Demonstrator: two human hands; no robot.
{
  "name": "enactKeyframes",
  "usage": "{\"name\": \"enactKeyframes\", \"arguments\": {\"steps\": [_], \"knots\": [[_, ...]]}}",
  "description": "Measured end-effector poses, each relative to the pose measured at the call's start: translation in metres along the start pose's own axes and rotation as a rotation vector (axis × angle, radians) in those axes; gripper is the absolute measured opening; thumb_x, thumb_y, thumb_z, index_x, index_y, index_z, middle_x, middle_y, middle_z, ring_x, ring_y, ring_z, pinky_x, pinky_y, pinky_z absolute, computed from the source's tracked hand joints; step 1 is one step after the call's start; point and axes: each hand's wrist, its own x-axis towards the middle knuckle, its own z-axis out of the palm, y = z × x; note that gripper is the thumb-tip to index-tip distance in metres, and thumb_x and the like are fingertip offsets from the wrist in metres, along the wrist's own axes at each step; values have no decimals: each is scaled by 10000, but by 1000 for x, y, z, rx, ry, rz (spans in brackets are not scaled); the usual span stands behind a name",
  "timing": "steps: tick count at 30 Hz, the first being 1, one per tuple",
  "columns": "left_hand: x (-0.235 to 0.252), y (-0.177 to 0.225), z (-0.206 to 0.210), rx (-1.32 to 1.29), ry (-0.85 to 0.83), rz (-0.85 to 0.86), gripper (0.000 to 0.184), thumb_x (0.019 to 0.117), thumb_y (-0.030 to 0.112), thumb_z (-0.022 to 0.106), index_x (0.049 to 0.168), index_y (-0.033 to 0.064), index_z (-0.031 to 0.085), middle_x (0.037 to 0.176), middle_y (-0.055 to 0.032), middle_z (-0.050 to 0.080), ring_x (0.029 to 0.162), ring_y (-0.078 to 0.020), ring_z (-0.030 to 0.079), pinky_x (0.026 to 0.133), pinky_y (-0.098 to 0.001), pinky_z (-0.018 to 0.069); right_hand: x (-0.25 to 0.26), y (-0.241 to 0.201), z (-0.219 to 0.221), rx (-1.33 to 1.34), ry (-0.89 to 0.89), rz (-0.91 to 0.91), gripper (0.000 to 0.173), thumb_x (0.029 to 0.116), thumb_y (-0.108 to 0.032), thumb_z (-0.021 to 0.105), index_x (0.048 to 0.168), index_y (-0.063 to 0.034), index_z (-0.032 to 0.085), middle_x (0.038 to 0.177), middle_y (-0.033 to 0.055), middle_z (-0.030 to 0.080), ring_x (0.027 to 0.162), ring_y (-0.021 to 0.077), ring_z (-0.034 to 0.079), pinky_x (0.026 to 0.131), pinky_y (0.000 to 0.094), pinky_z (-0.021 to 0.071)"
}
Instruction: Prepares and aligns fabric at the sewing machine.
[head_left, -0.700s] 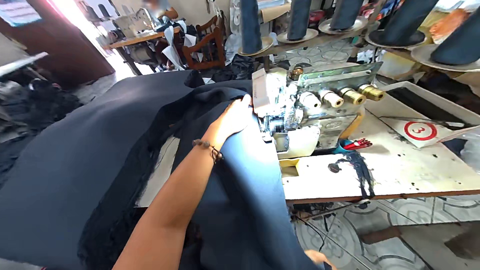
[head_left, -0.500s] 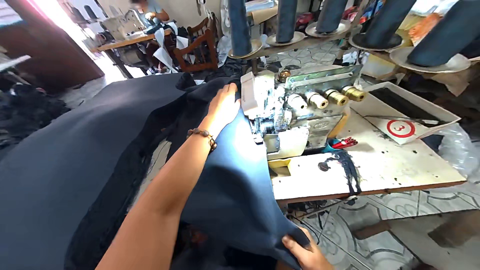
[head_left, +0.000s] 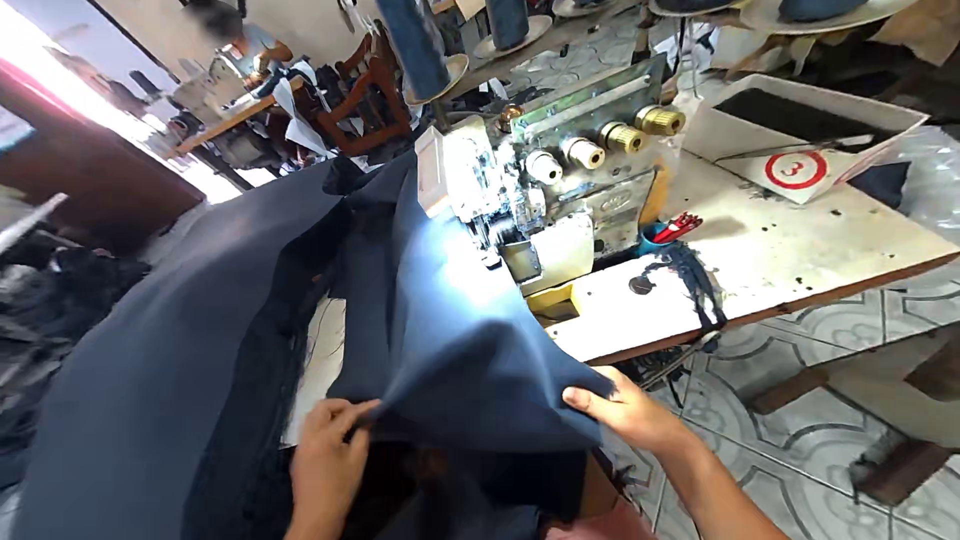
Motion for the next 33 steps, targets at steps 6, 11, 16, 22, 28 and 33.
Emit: {"name": "enactKeyframes", "arguments": {"steps": [6,11,16,22,28,33], "knots": [[149,18,-65,202,-123,10,240,1026,133,562,1124,-53,678,939,-334,680,882,-578,654,738,-785,453,40,-14,46,481,165,106,117,1030,-146,496,1042,-141,612,786,-73,706,604,-1,632,538,171,530],[278,50,-46,171,-331,-210,381,1101,227,428,1272,-79,577,1118,-361,631,1063,-538,617,908,-741,434,88,-31,81,777,351,164,184,1097,-137,382,1098,-41,539,750,34,639,576,71,581,533,213,497],[341,78,-10,-130,-241,-366,428,1063,160,367,1435,-39,440,1225,-239,652,1013,-290,695,909,-498,551,104,-23,92,539,212,-14,362,1068,-85,297,957,-25,637,633,-47,629,539,28,588,528,188,515],[319,47,-1,-118,-249,291,853,989,342,581,1619,42,91,1568,-302,354,1406,-435,448,1125,-618,387,86,-3,52,-417,115,-397,198,1000,-90,573,1031,-10,751,938,75,742,882,96,693,844,245,559],[96,81,-42,350,-1083,55,1263,720,567,879,1611,-36,216,1374,-508,445,1012,-690,602,794,-770,502,67,7,-11,-754,384,-451,181,964,-229,640,911,-100,756,864,23,707,881,146,658,842,339,521],[181,-10,20,191,-962,179,1164,535,369,1011,1432,-141,472,1471,-505,322,1348,-710,330,1033,-810,339,69,9,2,-862,507,-472,204,961,-280,648,864,-131,747,840,3,693,865,139,636,832,311,497]]}}
